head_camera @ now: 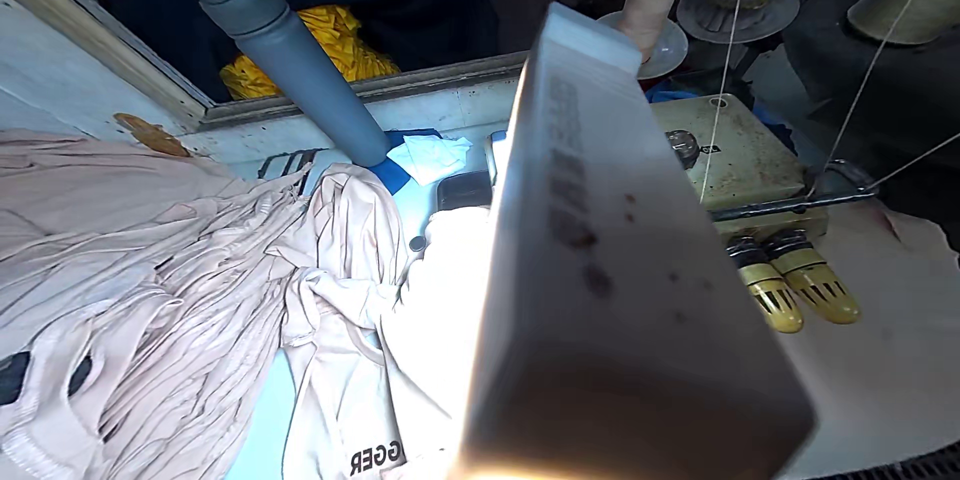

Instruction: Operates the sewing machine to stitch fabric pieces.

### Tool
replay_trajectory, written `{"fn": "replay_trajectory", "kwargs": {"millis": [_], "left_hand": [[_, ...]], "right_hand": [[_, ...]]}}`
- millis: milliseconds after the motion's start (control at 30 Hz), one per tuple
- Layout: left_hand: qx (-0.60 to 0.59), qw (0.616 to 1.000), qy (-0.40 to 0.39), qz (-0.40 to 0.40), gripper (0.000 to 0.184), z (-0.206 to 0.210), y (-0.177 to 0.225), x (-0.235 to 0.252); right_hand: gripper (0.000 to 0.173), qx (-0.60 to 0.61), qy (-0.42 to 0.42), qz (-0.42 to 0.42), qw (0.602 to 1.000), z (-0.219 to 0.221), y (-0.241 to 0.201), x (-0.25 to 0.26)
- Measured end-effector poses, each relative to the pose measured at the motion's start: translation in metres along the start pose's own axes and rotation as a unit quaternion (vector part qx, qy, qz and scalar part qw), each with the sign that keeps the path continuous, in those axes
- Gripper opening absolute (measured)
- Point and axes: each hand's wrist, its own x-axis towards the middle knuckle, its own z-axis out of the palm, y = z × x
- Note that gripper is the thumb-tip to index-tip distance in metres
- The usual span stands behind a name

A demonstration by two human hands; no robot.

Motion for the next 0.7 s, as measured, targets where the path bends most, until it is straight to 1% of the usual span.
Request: {"fn": "replay_trajectory", "kwargs": {"millis": [67, 167, 267, 333, 433, 533, 633, 700], "left_hand": [[0.038, 0.999, -0.017, 0.021, 0.017, 0.007, -0.002, 0.010], [0.124, 0.990, 0.010, 0.059, 0.021, 0.021, -0.012, 0.026], [0.146, 0.986, 0.055, 0.059, 0.019, 0.030, -0.020, 0.038], [0.157, 0.983, 0.074, 0.055, 0.019, 0.033, -0.024, 0.041], [0.162, 0.981, 0.085, 0.062, 0.020, 0.034, -0.029, 0.042], [0.164, 0.979, 0.092, 0.083, 0.019, 0.034, -0.028, 0.046], [0.184, 0.973, 0.110, 0.086, 0.016, 0.040, -0.028, 0.046], [0.176, 0.976, 0.097, 0.088, 0.020, 0.039, -0.026, 0.046]], "right_hand": [[0.026, 0.016, 0.001, 0.005, 1.000, 0.003, 0.000, 0.002], [0.028, 0.023, 0.010, 0.006, 1.000, 0.009, -0.001, 0.007], [0.022, 0.018, 0.018, -0.009, 1.000, 0.015, 0.000, 0.014], [0.017, 0.017, 0.029, 0.001, 0.999, 0.019, -0.001, 0.018], [0.017, 0.029, 0.030, 0.021, 0.999, 0.024, -0.001, 0.019], [0.016, 0.025, 0.033, 0.015, 0.999, 0.027, 0.002, 0.019], [0.017, 0.012, 0.028, 0.000, 1.000, 0.030, 0.005, 0.021], [0.014, -0.027, 0.020, -0.023, 0.999, 0.033, 0.007, 0.023]]}}
